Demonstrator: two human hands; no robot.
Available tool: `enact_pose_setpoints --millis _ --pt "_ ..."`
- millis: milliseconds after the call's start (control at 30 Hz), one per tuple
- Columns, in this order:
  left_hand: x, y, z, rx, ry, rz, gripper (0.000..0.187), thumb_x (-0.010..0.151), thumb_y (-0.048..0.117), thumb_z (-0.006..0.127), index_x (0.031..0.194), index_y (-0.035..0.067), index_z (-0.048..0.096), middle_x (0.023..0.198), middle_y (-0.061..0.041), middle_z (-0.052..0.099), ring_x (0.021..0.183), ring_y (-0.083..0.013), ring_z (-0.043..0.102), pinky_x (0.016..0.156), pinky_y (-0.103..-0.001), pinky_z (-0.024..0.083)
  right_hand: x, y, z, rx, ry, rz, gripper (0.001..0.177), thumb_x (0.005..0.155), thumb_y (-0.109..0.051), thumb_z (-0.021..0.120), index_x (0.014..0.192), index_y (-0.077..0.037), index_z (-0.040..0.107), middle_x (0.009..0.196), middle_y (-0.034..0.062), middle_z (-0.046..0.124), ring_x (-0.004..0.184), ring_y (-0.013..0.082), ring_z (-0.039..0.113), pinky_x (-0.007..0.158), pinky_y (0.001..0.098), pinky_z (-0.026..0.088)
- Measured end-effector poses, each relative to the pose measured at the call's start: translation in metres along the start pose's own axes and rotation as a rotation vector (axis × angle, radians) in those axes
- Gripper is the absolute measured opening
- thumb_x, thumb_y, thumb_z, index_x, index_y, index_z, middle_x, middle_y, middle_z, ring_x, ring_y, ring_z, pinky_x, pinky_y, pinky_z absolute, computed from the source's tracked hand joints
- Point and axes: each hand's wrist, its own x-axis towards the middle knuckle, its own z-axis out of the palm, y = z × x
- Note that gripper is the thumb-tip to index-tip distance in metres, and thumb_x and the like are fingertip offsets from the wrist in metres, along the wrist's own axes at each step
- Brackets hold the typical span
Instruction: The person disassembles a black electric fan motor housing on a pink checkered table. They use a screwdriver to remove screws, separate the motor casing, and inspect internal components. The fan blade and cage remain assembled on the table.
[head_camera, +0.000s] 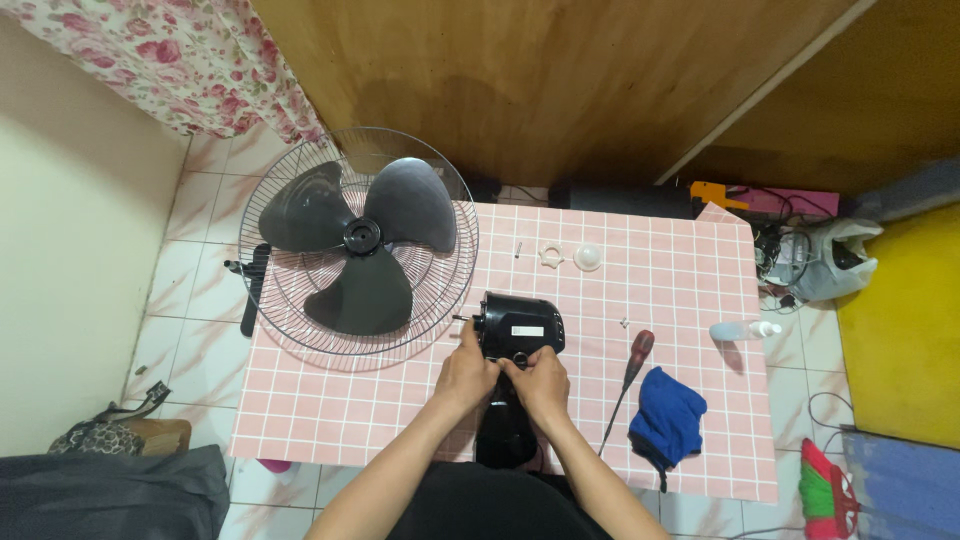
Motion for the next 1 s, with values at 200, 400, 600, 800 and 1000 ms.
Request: enact_pose_setpoints --millis 200,400,600,800,1000 --pt "0.002 -0.007 0.015 0.125 0.084 0.222 0.087 0.085 0.020 0.073 0.152 -0.004 0.023 0.132 -0.034 0.056 0.098 -0.0505 0.067 0.084 -0.054 0.056 0.001 0.002 0.003 -0.010 -0.014 -0.004 0.050 0.074 -0.044 0.084 0.089 -0.004 0.059 0.083 0.0156 0.071 0.081 0.0344 0.070 0.074 0.0447 0.054" --pt "0.008 -0.005 0.017 0.206 0.071 0.194 0.087 0.087 0.023 0.073 0.151 -0.006 0.022 0.128 -0.033 0.058 0.097 -0.0484 0.068 0.084 -0.053 0.057 0.006 0.000 0.005 -0.036 -0.007 -0.035 0.052 0.074 -0.044 0.085 0.089 -0.003 0.058 0.085 0.0166 0.070 0.082 0.0356 0.069 0.074 0.0458 0.054" --pt "0.008 -0.018 0.010 0.144 0.073 0.252 0.085 0.083 0.020 0.069 0.154 0.001 0.026 0.128 -0.030 0.061 0.097 -0.0477 0.068 0.085 -0.053 0.056 0.004 0.006 0.007 0.000 0.014 -0.051 0.055 0.072 -0.046 0.088 0.087 -0.003 0.058 0.075 0.0115 0.070 0.072 0.0297 0.071 0.070 0.0424 0.055" --pt "0.012 -0.026 0.000 0.106 0.035 0.319 0.087 0.078 0.018 0.069 0.155 0.004 0.029 0.126 -0.029 0.063 0.106 -0.0464 0.066 0.092 -0.051 0.054 -0.003 0.003 0.013 0.054 0.061 -0.014 0.049 0.074 -0.042 0.089 0.087 -0.005 0.059 0.074 0.0098 0.071 0.069 0.0271 0.072 0.069 0.0407 0.055" --pt "0.019 -0.024 -0.008 0.036 -0.012 0.242 0.091 0.073 0.020 0.077 0.153 0.006 0.035 0.125 -0.023 0.065 0.114 -0.0396 0.064 0.099 -0.046 0.051 -0.002 0.014 0.026 0.119 0.154 -0.099 0.046 0.073 -0.036 0.089 0.088 -0.004 0.058 0.081 0.0113 0.072 0.075 0.0279 0.071 0.070 0.0420 0.056"
